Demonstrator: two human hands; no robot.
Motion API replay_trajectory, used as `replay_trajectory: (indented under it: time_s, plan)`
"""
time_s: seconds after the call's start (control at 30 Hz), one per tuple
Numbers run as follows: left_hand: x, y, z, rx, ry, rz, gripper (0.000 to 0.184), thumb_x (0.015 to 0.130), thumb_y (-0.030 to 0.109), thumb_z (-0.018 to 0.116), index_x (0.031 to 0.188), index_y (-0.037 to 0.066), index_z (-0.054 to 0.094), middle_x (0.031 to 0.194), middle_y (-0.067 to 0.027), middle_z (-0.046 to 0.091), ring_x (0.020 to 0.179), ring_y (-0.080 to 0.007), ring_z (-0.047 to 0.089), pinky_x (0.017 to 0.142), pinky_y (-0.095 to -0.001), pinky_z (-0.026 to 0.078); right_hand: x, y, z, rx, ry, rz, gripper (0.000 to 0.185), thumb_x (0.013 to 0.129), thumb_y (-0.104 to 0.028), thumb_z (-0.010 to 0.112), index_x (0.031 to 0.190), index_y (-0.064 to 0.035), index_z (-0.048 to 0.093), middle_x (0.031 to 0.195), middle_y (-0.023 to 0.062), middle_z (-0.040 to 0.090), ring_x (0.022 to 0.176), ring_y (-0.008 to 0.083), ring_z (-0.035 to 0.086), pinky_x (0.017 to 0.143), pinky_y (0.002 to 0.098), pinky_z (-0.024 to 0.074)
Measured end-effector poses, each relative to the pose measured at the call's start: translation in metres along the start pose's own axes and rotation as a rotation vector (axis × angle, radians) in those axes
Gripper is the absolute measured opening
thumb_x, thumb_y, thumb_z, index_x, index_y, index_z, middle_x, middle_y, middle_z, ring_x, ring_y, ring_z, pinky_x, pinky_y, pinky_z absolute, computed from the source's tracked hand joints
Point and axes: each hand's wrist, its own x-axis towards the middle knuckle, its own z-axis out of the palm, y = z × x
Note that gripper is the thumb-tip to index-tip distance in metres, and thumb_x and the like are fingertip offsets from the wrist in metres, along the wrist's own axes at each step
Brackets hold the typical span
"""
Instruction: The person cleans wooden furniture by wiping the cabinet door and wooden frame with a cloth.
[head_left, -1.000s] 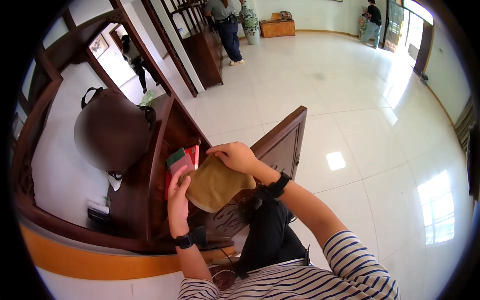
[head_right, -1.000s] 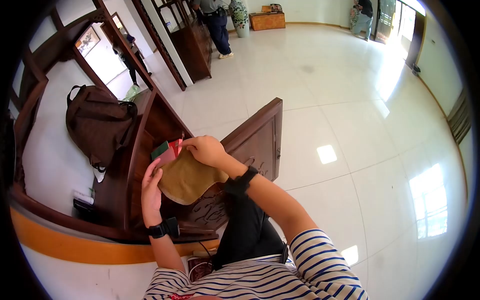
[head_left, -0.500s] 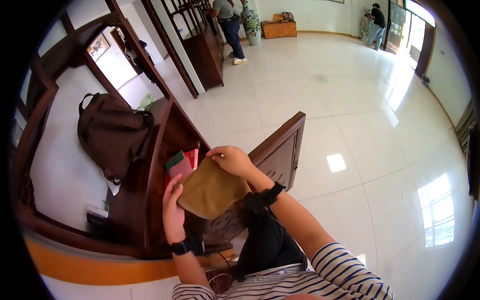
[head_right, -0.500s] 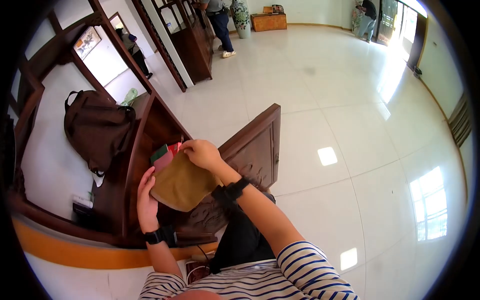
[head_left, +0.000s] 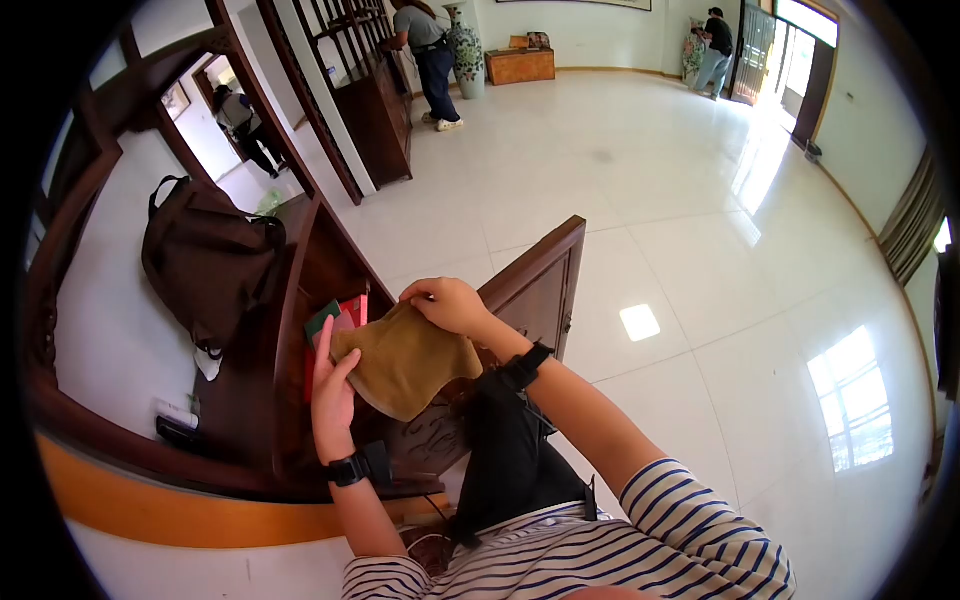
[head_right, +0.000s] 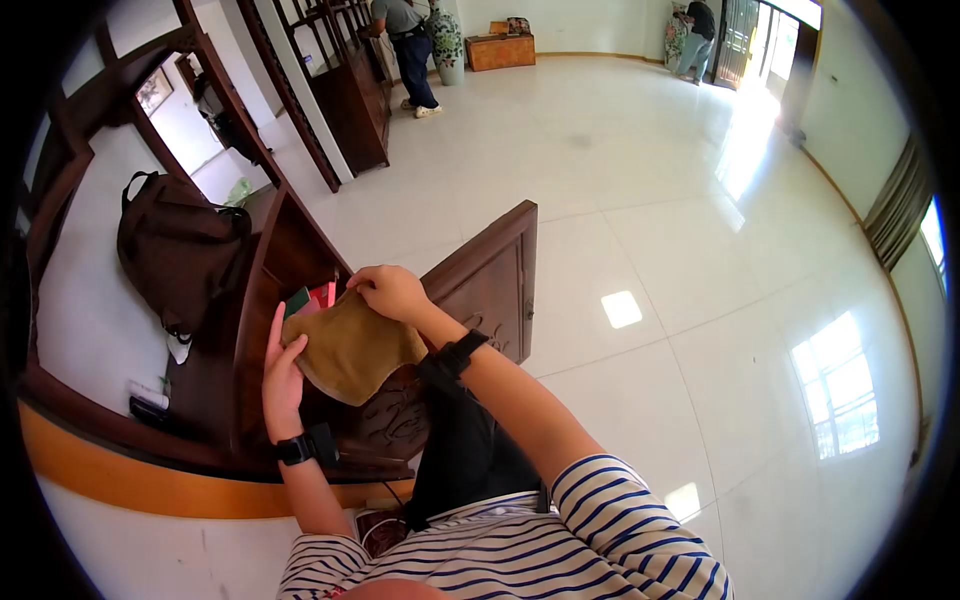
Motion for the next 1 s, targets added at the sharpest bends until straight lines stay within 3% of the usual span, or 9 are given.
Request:
replay_trajectory:
  time_s: [0.37, 0.57, 0.63, 0.7, 0.8, 0.87, 0.9, 0.97, 1.0]
  plan:
    - [0.001, -0.01, -0.013, 0.006, 0.037, 0.046, 0.06, 0.087, -0.005, 0.059, 0.144, 0.001, 0.04, 0.132, -0.0109, 0.05, 0.118, -0.0182, 0.052, 0.1, -0.0302, 0.042, -0.001, -0.006, 0.004, 0.133, 0.167, 0.028, 0.02, 0.085, -0.016, 0.058, 0.1, -0.0097, 0.071, 0.092, 0.0121, 0.071, 0.087, 0.0289, 0.066, 0.08, 0.0367, 0.0513]
    - [-0.017, -0.017, 0.009, 0.822, 0.001, 0.376, 0.042, 0.089, 0.003, 0.059, 0.131, -0.001, 0.053, 0.124, -0.0092, 0.058, 0.111, -0.0164, 0.055, 0.098, -0.0276, 0.041, -0.009, -0.016, -0.008, 0.018, 0.056, 0.033, 0.031, 0.082, -0.02, 0.059, 0.111, -0.0148, 0.067, 0.09, 0.0068, 0.069, 0.076, 0.0234, 0.065, 0.075, 0.0352, 0.052]
    - [-0.017, -0.012, 0.016, 0.813, 0.021, 0.351, 0.039, 0.09, 0.008, 0.061, 0.128, -0.001, 0.055, 0.121, -0.009, 0.06, 0.11, -0.016, 0.056, 0.097, -0.0278, 0.041, -0.009, -0.014, -0.009, 0.075, 0.029, 0.012, 0.033, 0.081, -0.018, 0.058, 0.113, -0.0138, 0.066, 0.086, 0.0051, 0.066, 0.071, 0.0217, 0.063, 0.071, 0.0334, 0.0506]
    - [-0.013, -0.012, 0.017, 0.809, 0.042, 0.317, 0.037, 0.091, 0.013, 0.064, 0.125, 0.0, 0.058, 0.118, -0.0088, 0.062, 0.109, -0.0156, 0.056, 0.096, -0.0279, 0.042, -0.008, -0.013, -0.01, 0.126, 0.034, -0.019, 0.028, 0.081, -0.022, 0.058, 0.105, -0.0116, 0.065, 0.079, 0.0087, 0.068, 0.073, 0.0273, 0.065, 0.068, 0.0367, 0.0509]
    - [-0.007, -0.016, 0.01, 0.88, 0.109, 0.395, 0.035, 0.092, 0.022, 0.067, 0.121, 0.003, 0.062, 0.103, -0.0054, 0.066, 0.097, -0.0117, 0.058, 0.084, -0.0278, 0.046, -0.01, -0.013, -0.009, 0.031, 0.056, -0.003, 0.022, 0.081, -0.021, 0.058, 0.099, -0.0096, 0.062, 0.076, 0.009, 0.066, 0.068, 0.0272, 0.063, 0.064, 0.0372, 0.0493]
    - [-0.008, -0.007, 0.007, 0.95, 0.224, 0.214, 0.031, 0.091, 0.024, 0.066, 0.116, 0.006, 0.065, 0.09, -0.011, 0.069, 0.087, -0.0229, 0.064, 0.081, -0.0339, 0.05, -0.01, -0.012, -0.005, 0.053, 0.088, -0.022, 0.019, 0.08, -0.02, 0.058, 0.096, -0.0088, 0.06, 0.074, 0.0092, 0.066, 0.067, 0.0273, 0.063, 0.062, 0.0374, 0.0486]
    - [-0.012, -0.003, 0.004, 0.947, 0.234, 0.213, 0.031, 0.091, 0.024, 0.066, 0.116, 0.006, 0.065, 0.09, -0.011, 0.069, 0.087, -0.0229, 0.064, 0.081, -0.0339, 0.05, -0.008, -0.011, -0.004, 0.07, 0.138, -0.049, 0.017, 0.08, -0.019, 0.058, 0.092, -0.0081, 0.059, 0.073, 0.0094, 0.065, 0.065, 0.0274, 0.062, 0.061, 0.0375, 0.0479]
    - [-0.02, 0.003, -0.002, 1.562, 0.398, 0.491, 0.031, 0.09, 0.027, 0.066, 0.112, 0.006, 0.066, 0.073, -0.0064, 0.063, 0.069, -0.022, 0.057, 0.062, -0.0375, 0.047, -0.009, -0.01, -0.001, 0.093, 0.157, -0.099, 0.014, 0.08, -0.018, 0.059, 0.092, -0.0092, 0.06, 0.073, 0.0099, 0.064, 0.065, 0.0276, 0.062, 0.06, 0.0388, 0.0479]
    - [-0.021, 0.005, -0.006, 1.602, 0.477, 0.52, 0.034, 0.09, 0.03, 0.065, 0.114, 0.006, 0.065, 0.079, -0.0111, 0.064, 0.075, -0.0315, 0.059, 0.069, -0.0413, 0.049, -0.011, -0.009, 0.001, -0.024, 0.19, -0.153, 0.015, 0.079, -0.018, 0.059, 0.092, -0.0094, 0.06, 0.076, 0.0086, 0.064, 0.069, 0.0262, 0.062, 0.062, 0.0376, 0.0481]
